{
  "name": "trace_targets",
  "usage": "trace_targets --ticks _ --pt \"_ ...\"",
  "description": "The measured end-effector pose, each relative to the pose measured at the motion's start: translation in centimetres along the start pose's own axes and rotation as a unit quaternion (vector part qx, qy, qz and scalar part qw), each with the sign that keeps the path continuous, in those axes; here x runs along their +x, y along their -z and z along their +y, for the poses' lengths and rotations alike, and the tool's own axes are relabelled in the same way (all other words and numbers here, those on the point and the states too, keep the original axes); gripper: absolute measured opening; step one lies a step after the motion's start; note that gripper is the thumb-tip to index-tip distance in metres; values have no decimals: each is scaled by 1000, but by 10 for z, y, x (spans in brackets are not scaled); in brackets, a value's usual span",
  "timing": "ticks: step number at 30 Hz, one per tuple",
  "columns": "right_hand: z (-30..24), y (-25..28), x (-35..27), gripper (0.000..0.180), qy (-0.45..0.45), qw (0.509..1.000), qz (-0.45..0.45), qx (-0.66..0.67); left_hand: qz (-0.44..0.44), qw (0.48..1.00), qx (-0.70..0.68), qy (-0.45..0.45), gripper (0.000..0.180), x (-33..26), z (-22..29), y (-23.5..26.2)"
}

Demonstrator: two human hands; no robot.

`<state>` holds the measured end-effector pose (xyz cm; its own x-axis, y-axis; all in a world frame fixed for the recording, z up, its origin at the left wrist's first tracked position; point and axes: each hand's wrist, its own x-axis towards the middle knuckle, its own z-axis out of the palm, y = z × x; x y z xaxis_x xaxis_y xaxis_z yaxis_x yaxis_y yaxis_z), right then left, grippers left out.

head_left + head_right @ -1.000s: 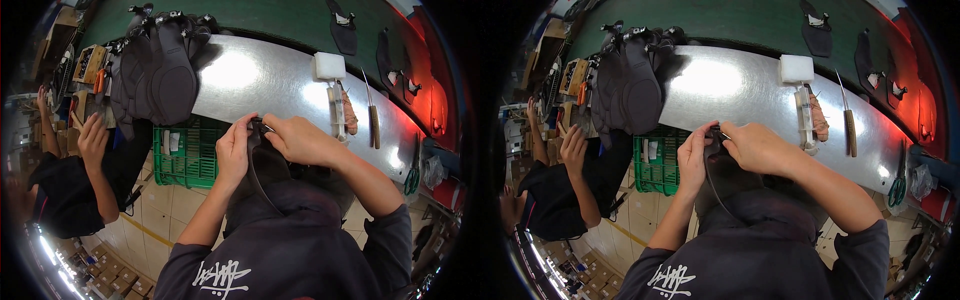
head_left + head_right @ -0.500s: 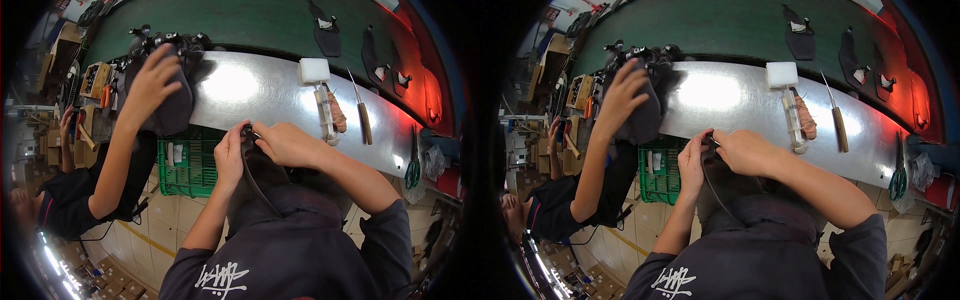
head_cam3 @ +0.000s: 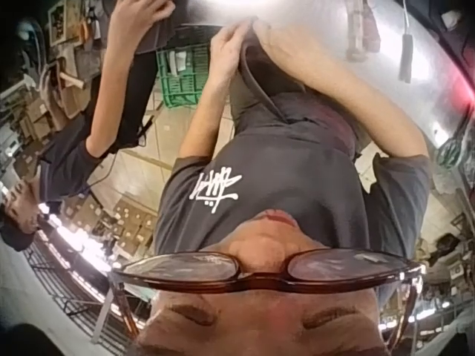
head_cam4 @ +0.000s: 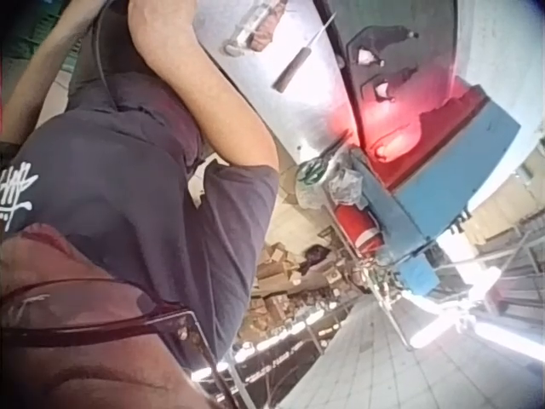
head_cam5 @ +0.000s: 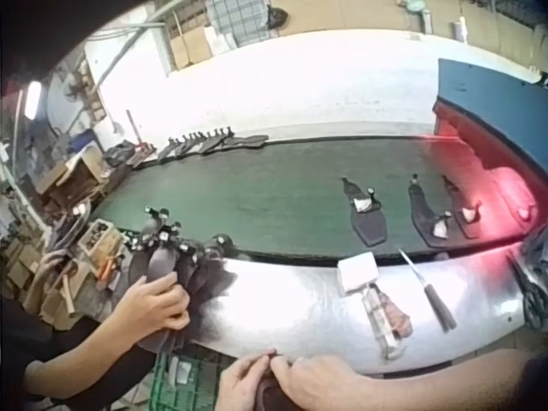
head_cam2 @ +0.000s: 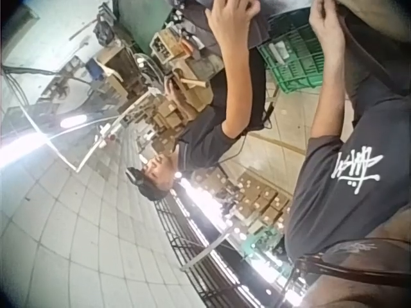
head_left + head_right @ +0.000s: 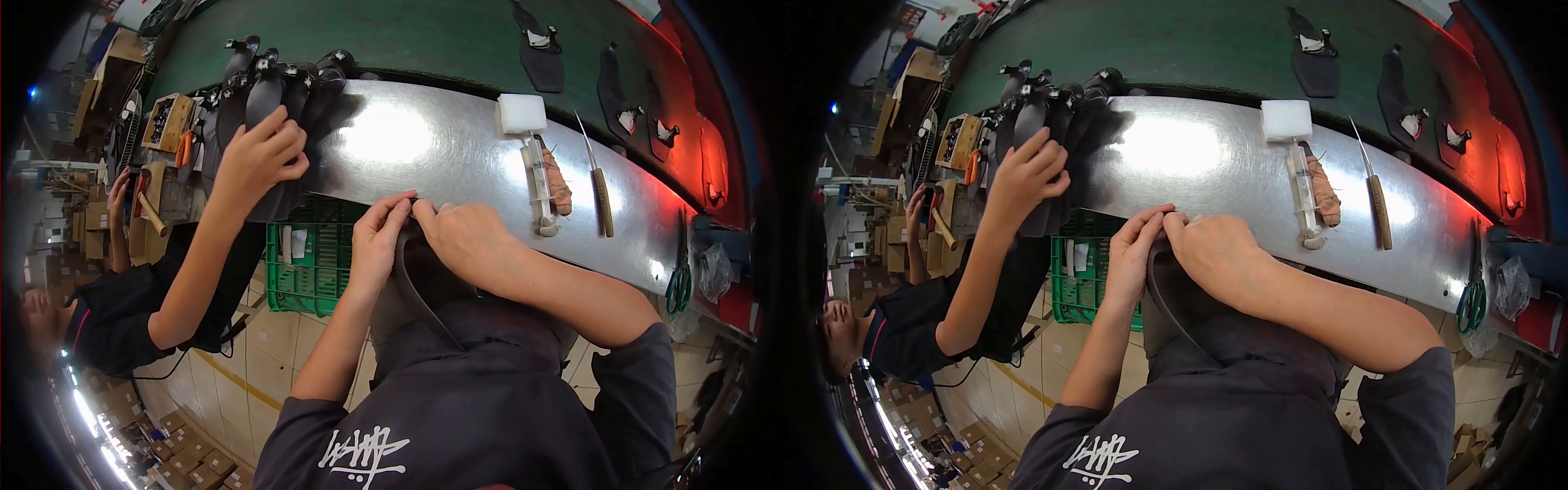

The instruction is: Assemble and inspect shoe components on a production line.

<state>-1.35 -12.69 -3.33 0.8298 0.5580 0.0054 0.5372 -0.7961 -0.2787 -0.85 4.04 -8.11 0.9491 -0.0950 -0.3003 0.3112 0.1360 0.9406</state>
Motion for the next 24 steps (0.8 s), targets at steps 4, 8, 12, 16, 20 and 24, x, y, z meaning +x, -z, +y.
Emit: trace_targets --ticks 4,8,12,16,20,24 --pt "-6 0 -2 15 -13 999 -20 -25 6 999 -5 54 22 5 4 9" --pt "-7 -1 -3 17 -25 999 -24 -31 5 988 -53 142 22 9 10 14" --pt "-1 3 -11 20 -31 999 -28 -5 -7 984 -61 165 26 8 15 15" --pt "9 20 -30 27 -49 998 -30 20 -24 977 -85 195 31 6 18 18" --pt "18 72 -52 42 -132 990 15 39 -28 975 -103 193 34 -1 17 22" --pt "73 83 -90 43 -214 945 245 31 -12 975 -124 186 40 -13 19 26"
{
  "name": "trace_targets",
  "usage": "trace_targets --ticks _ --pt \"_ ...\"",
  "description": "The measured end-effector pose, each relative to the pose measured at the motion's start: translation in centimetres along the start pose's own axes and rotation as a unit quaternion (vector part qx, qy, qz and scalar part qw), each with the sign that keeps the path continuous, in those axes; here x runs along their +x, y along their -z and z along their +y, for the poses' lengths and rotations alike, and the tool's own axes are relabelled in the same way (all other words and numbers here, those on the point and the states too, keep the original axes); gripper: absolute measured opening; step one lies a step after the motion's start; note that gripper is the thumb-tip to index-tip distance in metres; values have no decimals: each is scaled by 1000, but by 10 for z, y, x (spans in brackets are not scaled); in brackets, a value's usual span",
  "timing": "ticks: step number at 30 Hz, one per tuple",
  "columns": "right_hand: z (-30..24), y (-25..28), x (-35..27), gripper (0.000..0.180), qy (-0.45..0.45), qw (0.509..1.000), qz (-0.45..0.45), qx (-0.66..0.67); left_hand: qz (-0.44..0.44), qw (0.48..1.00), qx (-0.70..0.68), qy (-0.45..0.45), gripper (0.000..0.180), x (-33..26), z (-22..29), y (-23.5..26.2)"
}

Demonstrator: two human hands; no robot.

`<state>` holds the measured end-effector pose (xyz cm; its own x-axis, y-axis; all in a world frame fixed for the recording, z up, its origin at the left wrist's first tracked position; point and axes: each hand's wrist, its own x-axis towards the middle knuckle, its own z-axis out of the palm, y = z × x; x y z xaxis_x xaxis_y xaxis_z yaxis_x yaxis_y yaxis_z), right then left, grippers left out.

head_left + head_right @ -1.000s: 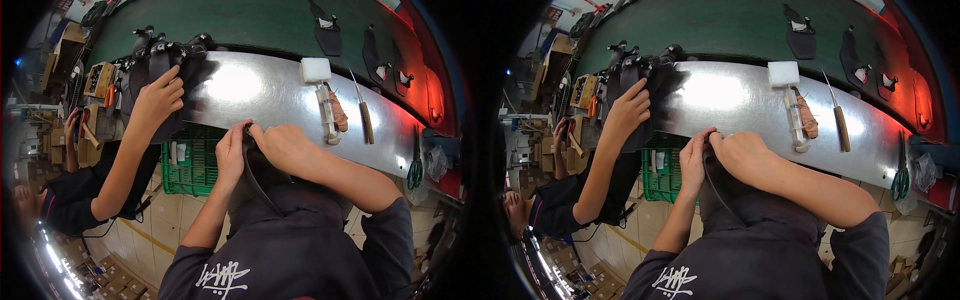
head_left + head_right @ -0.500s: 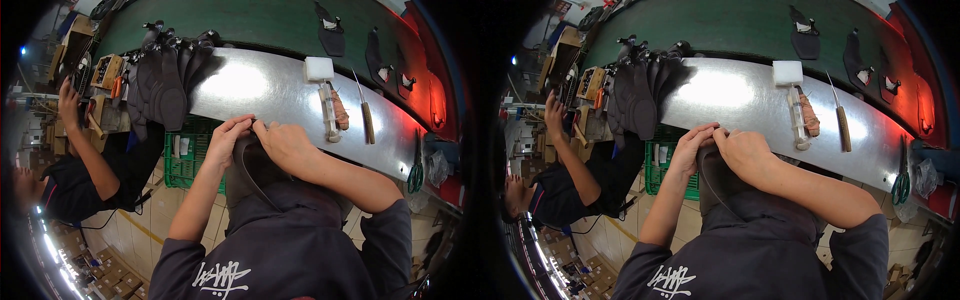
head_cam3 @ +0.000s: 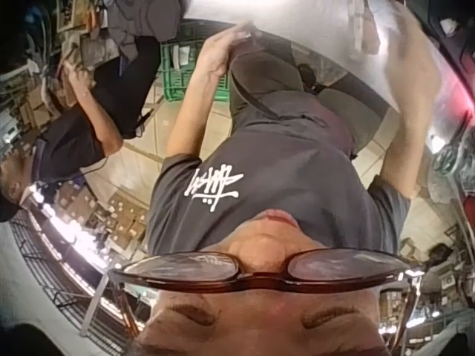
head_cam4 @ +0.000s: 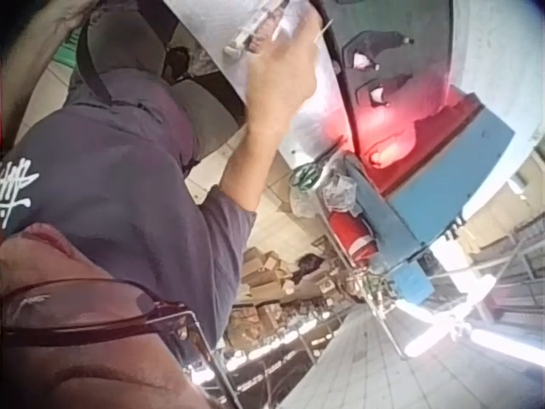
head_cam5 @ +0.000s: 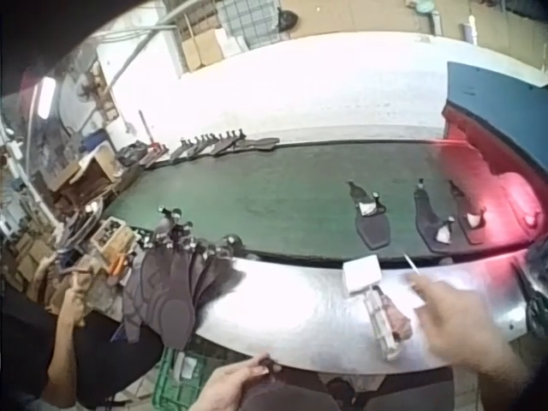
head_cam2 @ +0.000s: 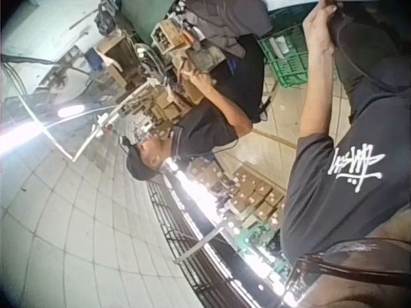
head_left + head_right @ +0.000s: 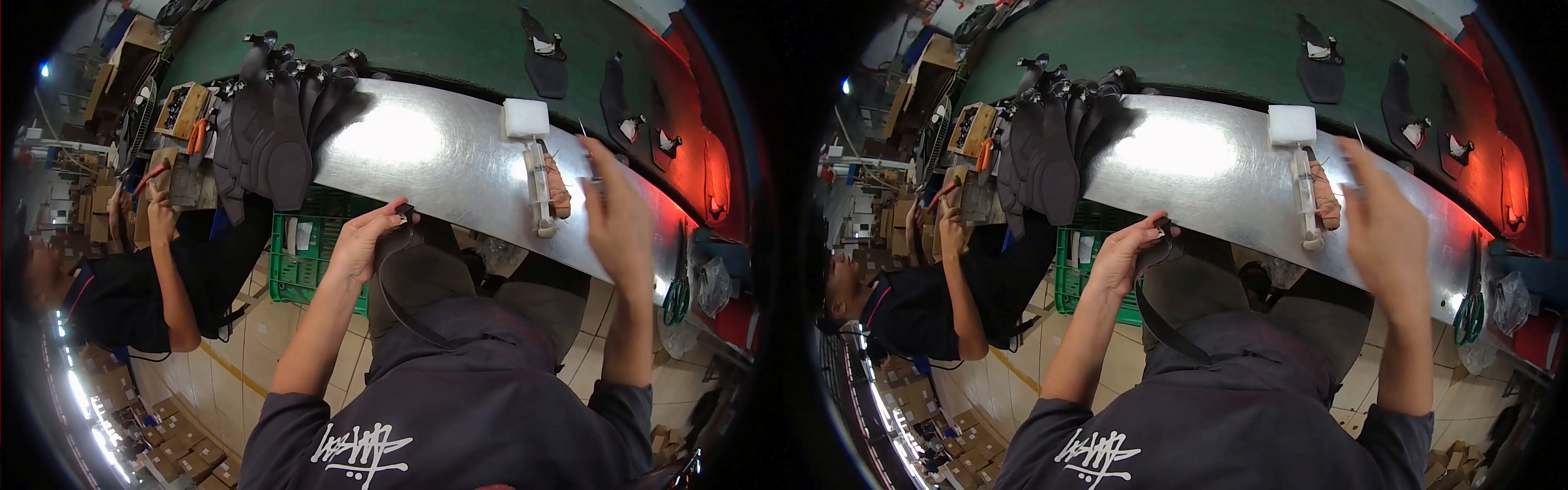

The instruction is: Assemble and inspect shoe components on a production line.

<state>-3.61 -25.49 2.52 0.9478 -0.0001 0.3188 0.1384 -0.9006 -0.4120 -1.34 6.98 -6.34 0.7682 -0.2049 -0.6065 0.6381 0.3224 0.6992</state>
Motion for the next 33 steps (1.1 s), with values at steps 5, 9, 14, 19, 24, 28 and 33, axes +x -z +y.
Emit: trace_targets --ticks 5,9,14,19,24,28,33 --pt "93 6 -32 44 -180 971 -38 -153 6 1000 -7 6 44 -4 5 -4" --pt "106 5 -37 47 -254 949 -100 -159 7 999 -35 18 46 -13 11 -5" --pt "100 9 -39 48 -54 970 92 -220 -5 996 -89 -11 45 -18 19 -4" --pt "-26 -29 -32 20 -14 939 -42 341 -12 994 -93 -53 40 -14 26 -18" --pt "-72 -78 -24 14 -55 853 -111 508 -1 993 -77 -87 33 -25 11 -45" --pt "-76 -92 -18 19 -112 782 -168 590 18 986 -25 -162 29 -32 0 -54" --pt "-73 -87 -13 18 -209 695 -257 638 -17 963 74 -257 31 -35 -5 -58"
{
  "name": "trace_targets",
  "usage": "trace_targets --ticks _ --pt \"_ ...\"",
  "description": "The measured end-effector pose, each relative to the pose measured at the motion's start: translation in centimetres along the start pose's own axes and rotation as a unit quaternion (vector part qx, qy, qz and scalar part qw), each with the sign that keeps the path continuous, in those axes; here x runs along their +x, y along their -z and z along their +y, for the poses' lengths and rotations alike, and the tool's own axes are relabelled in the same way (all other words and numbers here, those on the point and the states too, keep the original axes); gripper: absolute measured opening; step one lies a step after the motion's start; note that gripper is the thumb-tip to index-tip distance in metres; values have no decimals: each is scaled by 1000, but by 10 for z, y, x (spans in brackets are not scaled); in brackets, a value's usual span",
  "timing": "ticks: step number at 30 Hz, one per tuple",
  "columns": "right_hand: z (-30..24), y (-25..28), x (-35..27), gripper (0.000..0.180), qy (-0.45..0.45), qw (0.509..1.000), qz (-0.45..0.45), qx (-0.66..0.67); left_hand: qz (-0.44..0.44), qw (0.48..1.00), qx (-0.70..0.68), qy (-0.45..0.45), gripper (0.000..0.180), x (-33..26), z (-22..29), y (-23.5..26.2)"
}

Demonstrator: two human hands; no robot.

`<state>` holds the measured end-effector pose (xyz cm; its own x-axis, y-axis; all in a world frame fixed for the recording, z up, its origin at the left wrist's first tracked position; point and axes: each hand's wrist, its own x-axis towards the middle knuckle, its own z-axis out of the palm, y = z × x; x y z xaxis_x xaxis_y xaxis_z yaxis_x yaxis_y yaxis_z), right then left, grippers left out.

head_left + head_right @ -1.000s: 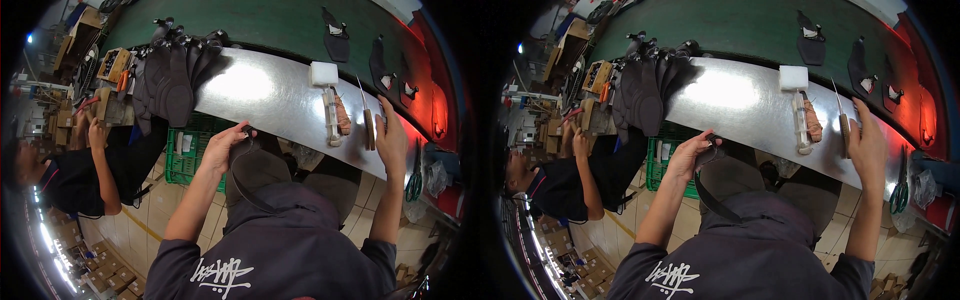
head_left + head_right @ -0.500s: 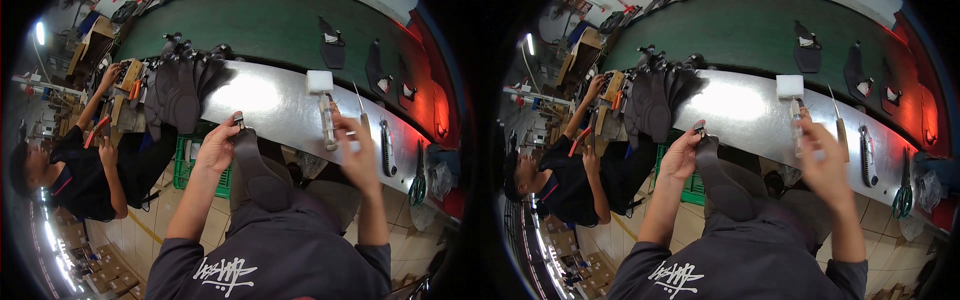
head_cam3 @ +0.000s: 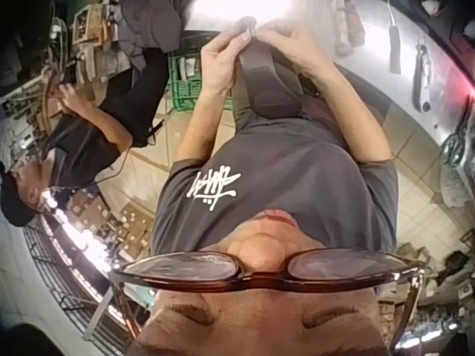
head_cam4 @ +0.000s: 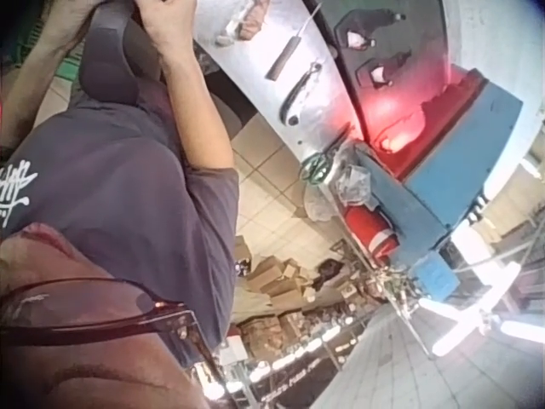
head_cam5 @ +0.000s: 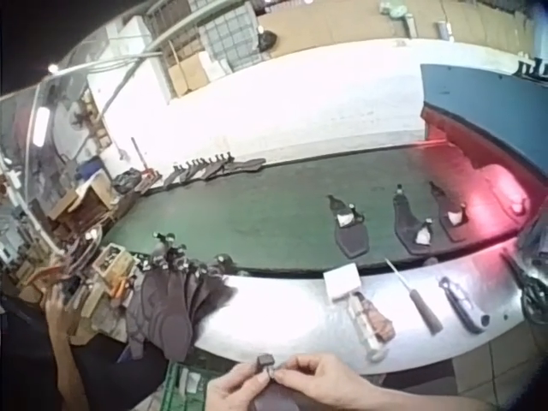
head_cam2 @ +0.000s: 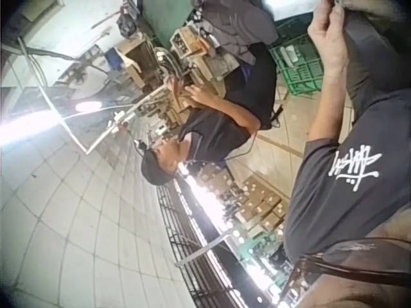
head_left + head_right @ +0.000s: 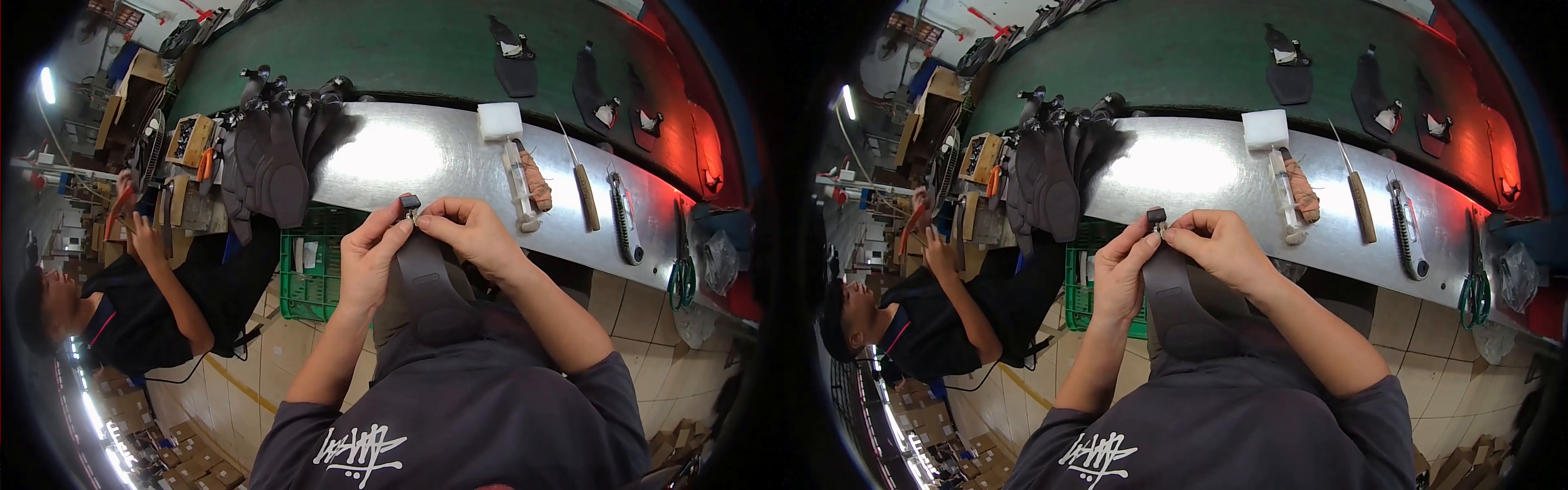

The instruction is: Assemble and inspect shoe components on a production line.

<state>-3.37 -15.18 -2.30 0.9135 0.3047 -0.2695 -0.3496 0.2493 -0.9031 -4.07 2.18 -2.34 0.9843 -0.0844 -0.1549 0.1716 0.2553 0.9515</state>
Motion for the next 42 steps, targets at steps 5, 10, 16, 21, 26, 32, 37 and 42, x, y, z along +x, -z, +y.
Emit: trace_targets --ticks 5,10,16,21,26,32,37,42 --pt "2 2 -4 16 2 1000 10 -27 -33 997 -19 61 34 -4 4 -7" --pt "11 0 -7 13 66 992 30 -104 -20 995 -30 92 35 -8 0 -9" --pt "11 -2 -14 9 76 975 67 -200 0 992 -14 129 32 -5 -3 -6" --pt "16 3 -14 9 77 986 48 -139 -5 994 -26 108 27 -1 -3 -6" --pt "10 4 -17 10 94 982 66 -148 7 986 -73 152 26 0 -3 -5" --pt "5 6 -17 8 198 937 108 -266 0 981 -91 171 31 1 -8 -3" --pt "7 9 -14 10 244 908 115 -322 7 977 -100 189 36 3 -13 -1" --pt "6 9 -13 8 248 909 115 -314 18 981 -57 187 30 3 -16 -3"
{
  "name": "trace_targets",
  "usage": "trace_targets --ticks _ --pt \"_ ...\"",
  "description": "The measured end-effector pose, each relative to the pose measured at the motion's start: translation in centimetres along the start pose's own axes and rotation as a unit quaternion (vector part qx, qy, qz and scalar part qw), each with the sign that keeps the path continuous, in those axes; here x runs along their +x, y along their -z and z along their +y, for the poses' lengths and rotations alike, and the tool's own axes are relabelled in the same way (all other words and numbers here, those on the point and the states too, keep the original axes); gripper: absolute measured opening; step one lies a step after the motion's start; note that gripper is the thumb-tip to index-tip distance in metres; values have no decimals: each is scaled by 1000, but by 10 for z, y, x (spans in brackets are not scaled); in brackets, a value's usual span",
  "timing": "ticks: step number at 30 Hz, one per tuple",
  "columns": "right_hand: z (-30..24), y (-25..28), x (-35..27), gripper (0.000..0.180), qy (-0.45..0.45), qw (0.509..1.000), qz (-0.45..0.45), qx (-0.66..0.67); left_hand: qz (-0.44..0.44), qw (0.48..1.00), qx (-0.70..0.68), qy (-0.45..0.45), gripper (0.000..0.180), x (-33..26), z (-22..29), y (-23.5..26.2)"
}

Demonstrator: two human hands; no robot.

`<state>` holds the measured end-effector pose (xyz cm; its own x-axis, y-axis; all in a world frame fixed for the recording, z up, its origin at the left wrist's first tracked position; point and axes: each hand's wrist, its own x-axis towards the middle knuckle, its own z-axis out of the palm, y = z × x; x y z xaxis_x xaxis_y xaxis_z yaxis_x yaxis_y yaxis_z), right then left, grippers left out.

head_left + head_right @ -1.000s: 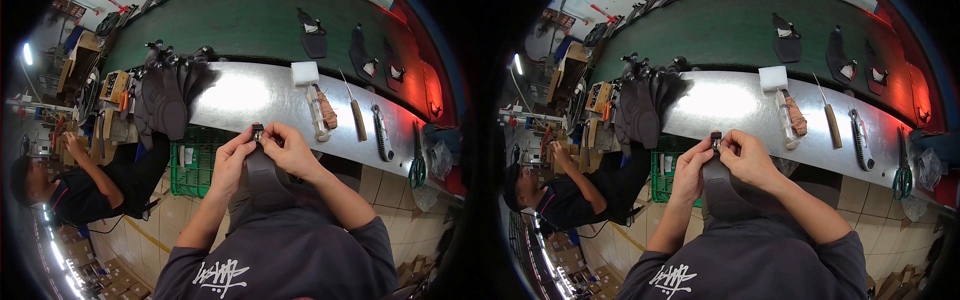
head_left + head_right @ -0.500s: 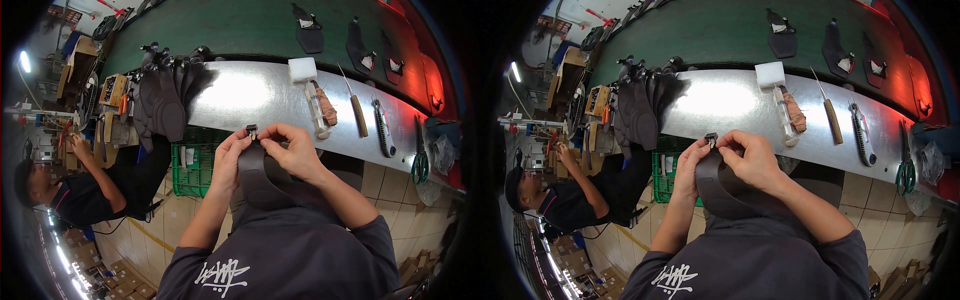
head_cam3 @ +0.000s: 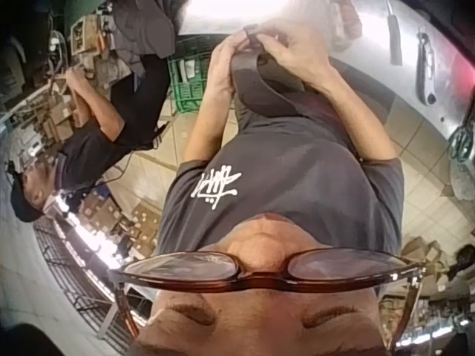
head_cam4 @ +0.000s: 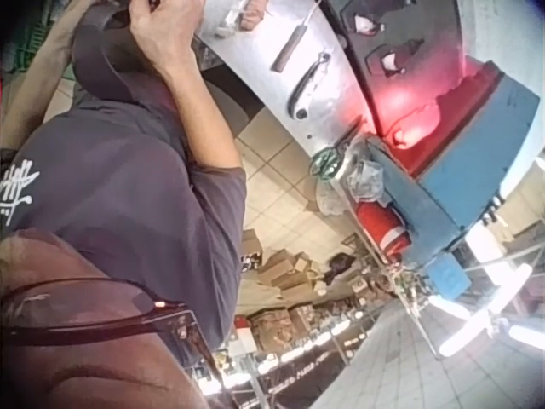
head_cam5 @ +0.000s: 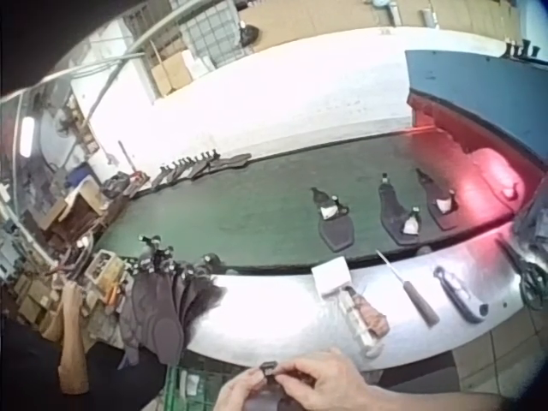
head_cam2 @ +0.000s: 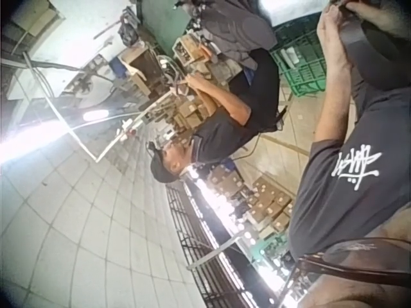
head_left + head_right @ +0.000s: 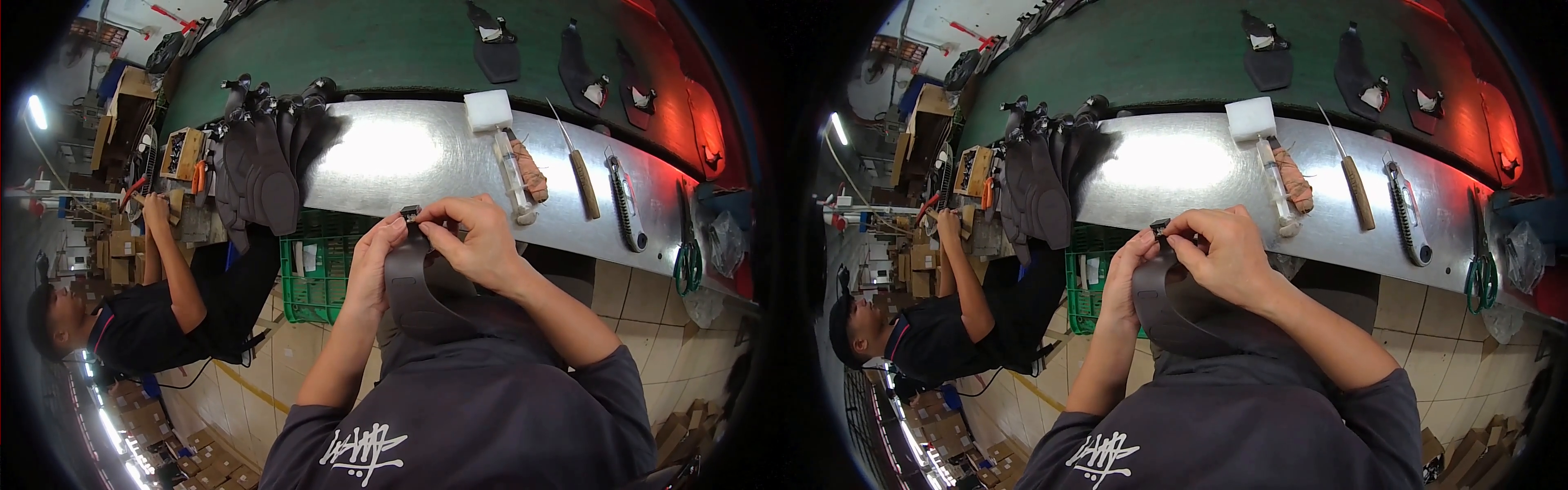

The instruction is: Assemble and inspect shoe components on a production line.

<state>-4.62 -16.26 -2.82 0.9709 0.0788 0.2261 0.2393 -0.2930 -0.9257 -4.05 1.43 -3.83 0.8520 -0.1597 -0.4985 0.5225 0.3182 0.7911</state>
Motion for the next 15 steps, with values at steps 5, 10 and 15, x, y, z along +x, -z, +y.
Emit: trace_targets --ticks 5,10,15 --pt "0 0 2 6 45 998 30 -22 0 1000 -30 -6 34 0 2 3" --pt "-1 8 5 6 53 998 -3 -37 -1 995 27 -95 30 -5 8 -7" --pt "-7 14 11 7 130 985 24 -109 -13 976 109 -190 31 -4 16 -11"
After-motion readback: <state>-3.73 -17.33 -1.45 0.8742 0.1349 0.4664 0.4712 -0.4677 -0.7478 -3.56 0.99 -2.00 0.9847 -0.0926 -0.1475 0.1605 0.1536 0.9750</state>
